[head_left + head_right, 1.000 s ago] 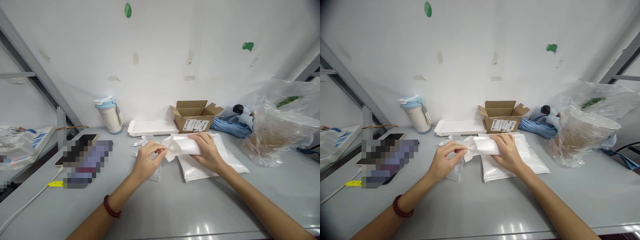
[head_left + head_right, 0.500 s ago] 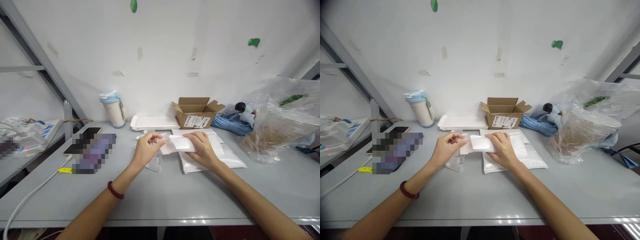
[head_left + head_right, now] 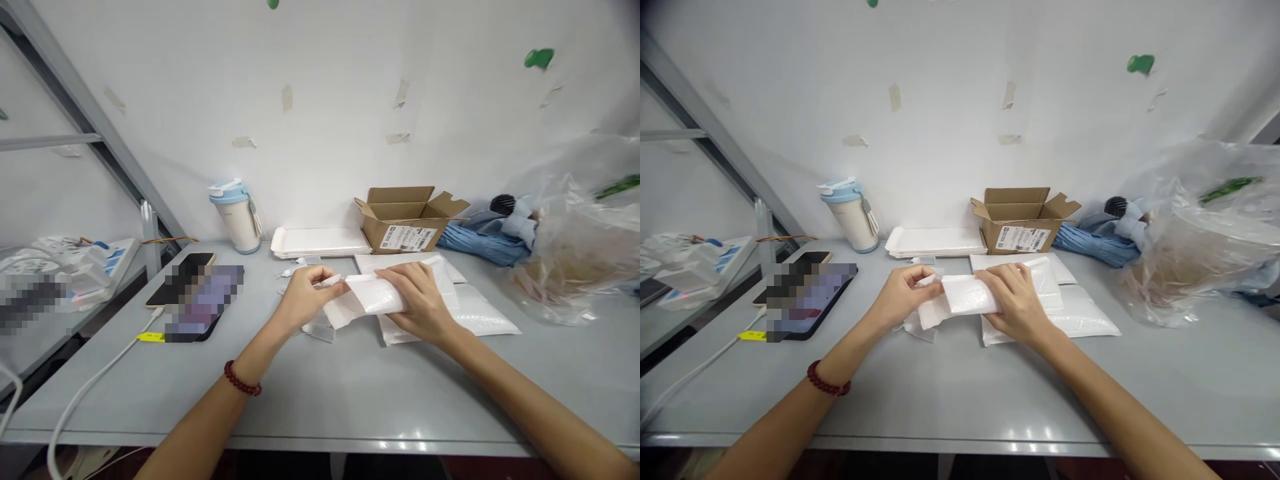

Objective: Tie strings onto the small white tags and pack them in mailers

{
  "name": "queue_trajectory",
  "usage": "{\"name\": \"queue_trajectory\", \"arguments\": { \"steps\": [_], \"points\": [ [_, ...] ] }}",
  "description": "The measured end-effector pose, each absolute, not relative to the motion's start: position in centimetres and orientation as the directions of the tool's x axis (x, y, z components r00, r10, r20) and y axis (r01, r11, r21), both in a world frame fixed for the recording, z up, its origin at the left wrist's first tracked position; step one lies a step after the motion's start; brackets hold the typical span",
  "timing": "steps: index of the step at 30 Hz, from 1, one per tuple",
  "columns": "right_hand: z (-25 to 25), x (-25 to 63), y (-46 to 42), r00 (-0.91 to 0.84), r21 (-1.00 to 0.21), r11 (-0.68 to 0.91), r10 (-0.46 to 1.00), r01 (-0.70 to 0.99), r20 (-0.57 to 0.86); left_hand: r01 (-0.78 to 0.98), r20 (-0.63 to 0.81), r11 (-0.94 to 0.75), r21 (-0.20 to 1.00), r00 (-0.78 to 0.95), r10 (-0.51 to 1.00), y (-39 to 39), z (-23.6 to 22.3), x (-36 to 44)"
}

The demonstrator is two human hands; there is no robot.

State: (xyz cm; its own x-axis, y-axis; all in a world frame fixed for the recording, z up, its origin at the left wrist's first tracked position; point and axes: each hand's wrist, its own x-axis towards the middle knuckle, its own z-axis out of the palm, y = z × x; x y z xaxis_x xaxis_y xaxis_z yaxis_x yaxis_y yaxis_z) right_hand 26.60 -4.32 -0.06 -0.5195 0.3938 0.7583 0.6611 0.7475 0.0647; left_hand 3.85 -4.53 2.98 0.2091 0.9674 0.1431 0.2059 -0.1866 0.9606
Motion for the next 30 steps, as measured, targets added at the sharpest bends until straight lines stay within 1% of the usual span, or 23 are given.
{"name": "queue_trajectory", "arguments": {
  "steps": [2, 3, 5, 6, 8, 10, 11, 16, 21, 26, 30],
  "points": [
    [0.0, 27.1, -4.0, -0.508, 0.087, 0.712, 0.404, 0.697, 0.761, 0.254, 0.145, -0.193, 0.948, 0.196, 0.970, -3.4, 2.9, 2.2],
    [0.0, 27.4, -3.8, -0.491, 0.081, 0.688, 0.425, 0.721, 0.760, 0.300, 0.148, -0.187, 0.936, 0.149, 0.978, -2.8, 2.8, 1.2],
    [0.1, 28.2, -3.5, -0.456, 0.068, 0.642, 0.462, 0.764, 0.761, 0.430, 0.226, -0.196, 0.881, -0.020, 0.974, -1.3, 2.3, -1.2],
    [0.1, 28.5, -3.3, -0.437, 0.059, 0.618, 0.482, 0.784, 0.760, 0.516, 0.241, -0.168, 0.840, -0.078, 0.967, -0.7, 2.0, -2.3],
    [0.1, 29.0, -2.9, -0.412, 0.048, 0.584, 0.509, 0.810, 0.756, 0.683, 0.229, -0.093, 0.724, -0.111, 0.967, 0.3, 1.3, -4.0],
    [0.0, 29.3, -2.7, -0.410, 0.044, 0.571, 0.531, 0.820, 0.742, 0.777, 0.203, -0.049, 0.627, -0.103, 0.974, 0.8, 0.6, -4.9],
    [0.0, 29.3, -2.6, -0.414, 0.041, 0.571, 0.542, 0.820, 0.731, 0.800, 0.187, -0.043, 0.599, -0.088, 0.978, 0.9, 0.3, -5.1],
    [-0.4, 29.1, -2.6, -0.423, 0.012, 0.579, 0.581, 0.815, 0.696, 0.843, 0.116, -0.060, 0.535, -0.003, 0.993, 0.8, -0.3, -4.8],
    [-0.7, 29.2, -2.5, -0.408, -0.014, 0.559, 0.622, 0.829, 0.668, 0.891, 0.128, -0.076, 0.447, 0.021, 0.992, 1.0, -0.6, -5.0],
    [-1.1, 29.3, -2.2, -0.427, -0.009, 0.572, 0.623, 0.820, 0.655, 0.886, 0.125, -0.111, 0.450, 0.060, 0.990, 0.9, -0.8, -5.2],
    [-1.1, 29.4, -2.2, -0.423, -0.022, 0.588, 0.608, 0.809, 0.671, 0.878, 0.146, -0.136, 0.459, 0.077, 0.986, 0.7, -0.8, -5.2]
  ]
}}
